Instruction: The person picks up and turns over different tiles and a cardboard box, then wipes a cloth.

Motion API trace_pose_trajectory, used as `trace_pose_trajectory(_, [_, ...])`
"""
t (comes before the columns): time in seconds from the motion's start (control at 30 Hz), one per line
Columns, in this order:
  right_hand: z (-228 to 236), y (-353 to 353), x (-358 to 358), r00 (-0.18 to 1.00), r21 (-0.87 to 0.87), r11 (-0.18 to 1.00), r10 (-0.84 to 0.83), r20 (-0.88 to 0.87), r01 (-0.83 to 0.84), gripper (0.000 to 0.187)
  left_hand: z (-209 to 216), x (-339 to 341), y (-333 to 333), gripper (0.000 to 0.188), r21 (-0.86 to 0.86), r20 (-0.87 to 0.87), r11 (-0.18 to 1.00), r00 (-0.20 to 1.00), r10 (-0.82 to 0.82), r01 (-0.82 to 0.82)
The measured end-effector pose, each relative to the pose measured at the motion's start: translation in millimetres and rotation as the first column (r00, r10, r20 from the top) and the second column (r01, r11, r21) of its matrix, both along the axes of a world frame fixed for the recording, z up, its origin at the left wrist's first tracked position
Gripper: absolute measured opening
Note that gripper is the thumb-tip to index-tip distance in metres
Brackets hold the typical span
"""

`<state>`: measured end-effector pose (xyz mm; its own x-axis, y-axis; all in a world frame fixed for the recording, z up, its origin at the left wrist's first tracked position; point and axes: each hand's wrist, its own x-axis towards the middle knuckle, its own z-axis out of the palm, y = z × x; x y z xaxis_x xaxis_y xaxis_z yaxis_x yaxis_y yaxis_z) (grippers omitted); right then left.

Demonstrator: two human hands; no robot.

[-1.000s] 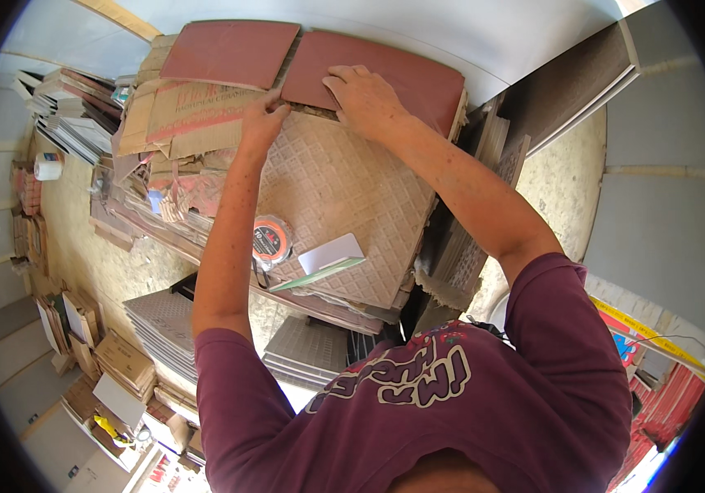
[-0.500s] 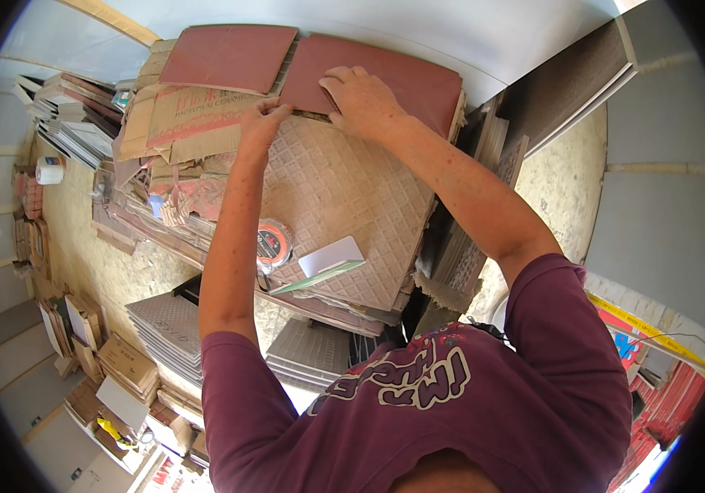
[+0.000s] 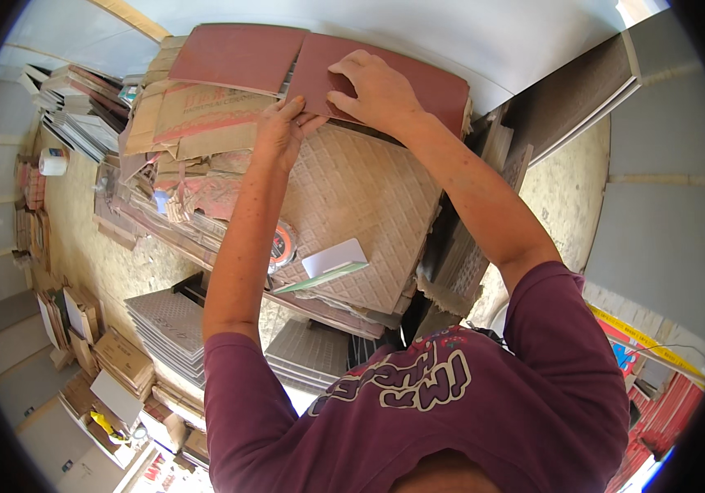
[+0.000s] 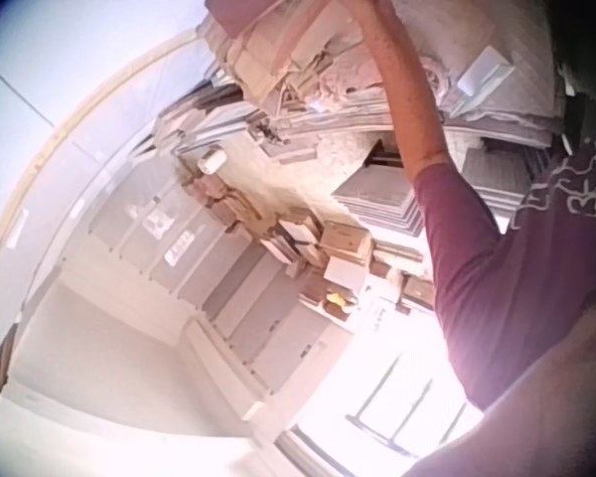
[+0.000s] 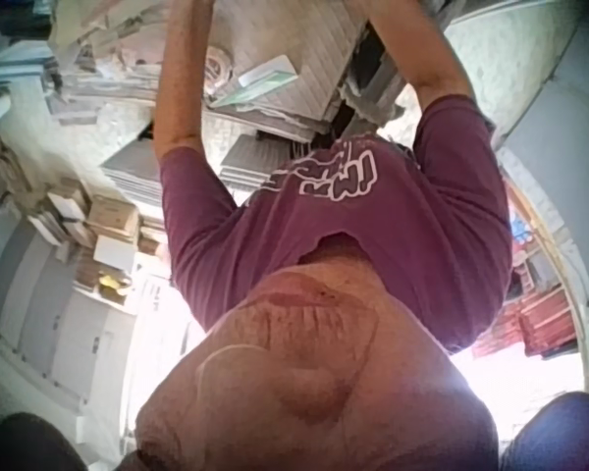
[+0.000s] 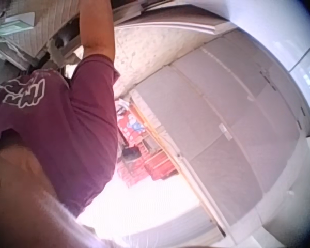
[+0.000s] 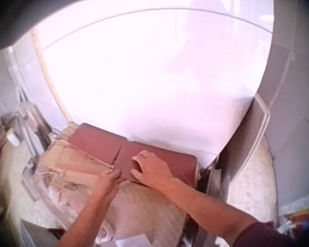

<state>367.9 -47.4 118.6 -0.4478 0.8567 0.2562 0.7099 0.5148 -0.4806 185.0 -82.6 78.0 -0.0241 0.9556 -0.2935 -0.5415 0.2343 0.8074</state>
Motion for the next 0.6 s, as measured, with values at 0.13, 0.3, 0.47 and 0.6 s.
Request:
trace_pose_trajectory(0.13, [-2, 8, 6, 0.999, 0.098, 0.995, -0.034, -0.039, 0.038, 0.042, 7, -1, -1, 0.021, 0.045, -0.005, 0.999, 1.000, 0.022, -0.022])
trace_pose_trajectory(0.3, [-5, 17, 13, 0.995, 0.136, 0.985, -0.103, -0.011, 0.104, 0.048, 4, -32, -7, 0.021, 0.064, -0.049, 0.995, 0.996, 0.080, -0.076])
trace_pose_trajectory(0.47, [-15, 25, 19, 0.981, 0.114, 0.978, -0.184, 0.054, 0.177, 0.059, 7, -65, -27, 0.022, 0.040, 0.013, 0.980, 0.981, 0.193, -0.194])
trace_pose_trajectory(0.6, [1, 22, 20, 0.974, -0.113, 0.971, -0.218, -0.054, 0.211, 0.063, -3, -102, -40, 0.024, 0.042, 0.093, 0.965, 0.963, 0.252, -0.257])
